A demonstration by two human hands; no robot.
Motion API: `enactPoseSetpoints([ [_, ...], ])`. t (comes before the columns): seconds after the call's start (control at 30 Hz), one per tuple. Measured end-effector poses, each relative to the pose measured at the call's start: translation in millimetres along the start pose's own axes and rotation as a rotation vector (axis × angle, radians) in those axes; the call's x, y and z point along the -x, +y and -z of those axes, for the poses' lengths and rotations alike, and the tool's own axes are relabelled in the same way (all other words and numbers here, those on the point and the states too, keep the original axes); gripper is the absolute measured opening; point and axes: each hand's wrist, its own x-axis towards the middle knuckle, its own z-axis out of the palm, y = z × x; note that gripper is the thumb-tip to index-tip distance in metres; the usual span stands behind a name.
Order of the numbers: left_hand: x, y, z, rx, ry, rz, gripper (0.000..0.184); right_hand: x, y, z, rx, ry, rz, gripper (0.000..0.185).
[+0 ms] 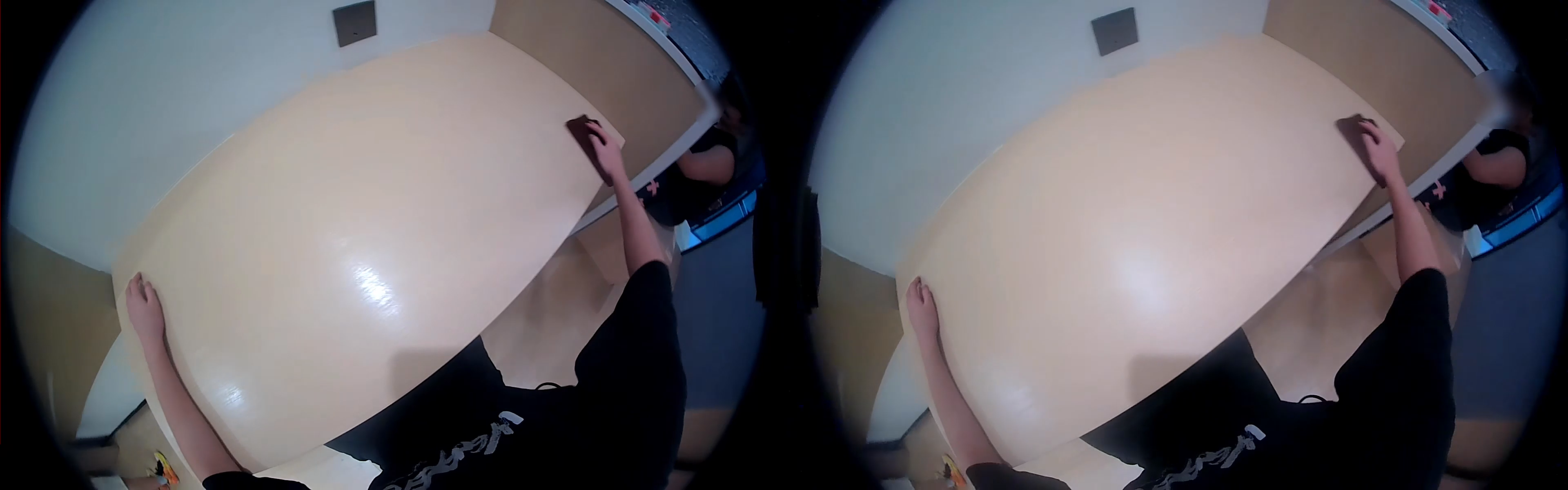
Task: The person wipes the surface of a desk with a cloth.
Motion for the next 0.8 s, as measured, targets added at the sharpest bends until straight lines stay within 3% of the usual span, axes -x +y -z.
enactPoseSetpoints([
  [0.03,1,3,1,-0.019,0.012,-0.013,0.034,-15,26,0,0.088,0.018,-0.086,0.038],
  [0.1,4,7,3,-0.047,0.04,0.004,0.034,-31,10,2,0.418,0.008,-0.395,0.042],
  [0.13,5,11,5,-0.057,0.032,-0.001,0.034,-36,5,3,0.538,-0.042,-0.407,0.045],
  [0.23,9,22,12,-0.114,0.032,0.012,0.034,-45,-25,-6,0.509,-0.098,-0.51,0.053],
  [0.3,10,28,15,-0.157,0.031,0.026,0.034,-56,-59,-24,0.607,-0.067,-0.691,0.062],
  [0.4,11,25,13,-0.164,0.046,0.035,0.034,-79,-101,-57,0.569,-0.147,-0.717,0.069],
  [0.57,10,26,11,-0.223,0.052,0.11,0.034,-107,-204,-133,0.498,-0.165,-0.476,0.068],
  [0.73,10,24,11,-0.241,0.065,0.154,0.035,-89,-368,-227,0.387,-0.157,-0.203,0.075],
  [0.8,11,28,12,-0.256,0.046,0.153,0.035,-52,-450,-250,0.378,-0.173,-0.104,0.068],
])
